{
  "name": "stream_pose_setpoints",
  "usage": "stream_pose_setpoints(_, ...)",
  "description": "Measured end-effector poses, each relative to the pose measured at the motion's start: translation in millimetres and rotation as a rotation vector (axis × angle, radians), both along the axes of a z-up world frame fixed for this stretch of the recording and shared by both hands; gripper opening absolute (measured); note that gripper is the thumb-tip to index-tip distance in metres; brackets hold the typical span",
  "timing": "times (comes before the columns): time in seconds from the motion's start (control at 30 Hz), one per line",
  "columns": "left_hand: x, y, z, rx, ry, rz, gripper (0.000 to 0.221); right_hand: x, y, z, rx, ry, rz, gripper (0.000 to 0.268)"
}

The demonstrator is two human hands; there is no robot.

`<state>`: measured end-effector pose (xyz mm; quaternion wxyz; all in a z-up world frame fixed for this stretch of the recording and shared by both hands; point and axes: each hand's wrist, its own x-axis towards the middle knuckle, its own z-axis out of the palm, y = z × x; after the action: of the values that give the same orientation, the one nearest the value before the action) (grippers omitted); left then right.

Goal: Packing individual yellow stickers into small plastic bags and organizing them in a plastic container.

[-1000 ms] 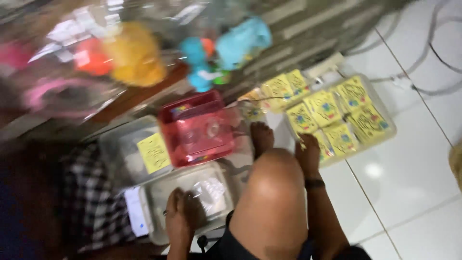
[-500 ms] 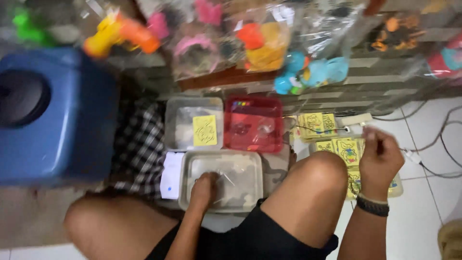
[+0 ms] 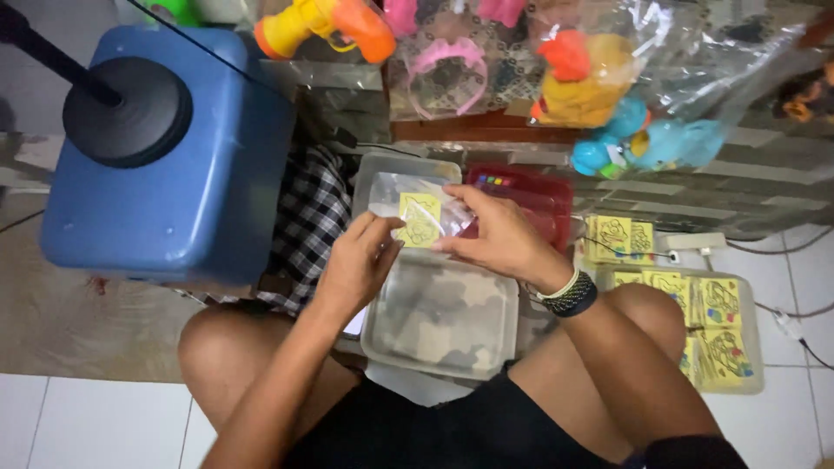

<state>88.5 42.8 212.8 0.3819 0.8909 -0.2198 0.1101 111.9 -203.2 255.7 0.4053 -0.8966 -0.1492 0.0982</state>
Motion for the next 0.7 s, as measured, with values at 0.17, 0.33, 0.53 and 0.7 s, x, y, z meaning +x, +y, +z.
stream_pose_setpoints(0.17,36,11,-2,0.052,-0.028,-0.066,0.031,4,19,-29,0.398,0.165,-0.105,0.096)
stream_pose_setpoints(0.33,48,1,-27,-0.153,0.071,-0.055,0.028,5,28,-47,0.275,0.016,-0.138,0.104)
stream_pose_setpoints(0.53,36,-5,-8,-0.162,0.068,-0.146,0.029,15,22,-73,0.667,0.112,-0.366,0.038)
stream_pose_setpoints(0.7,25,-8,-10,-0.557,0.479,-0.052,0.097,17,20,-60,0.600,0.043,-0.366,0.019)
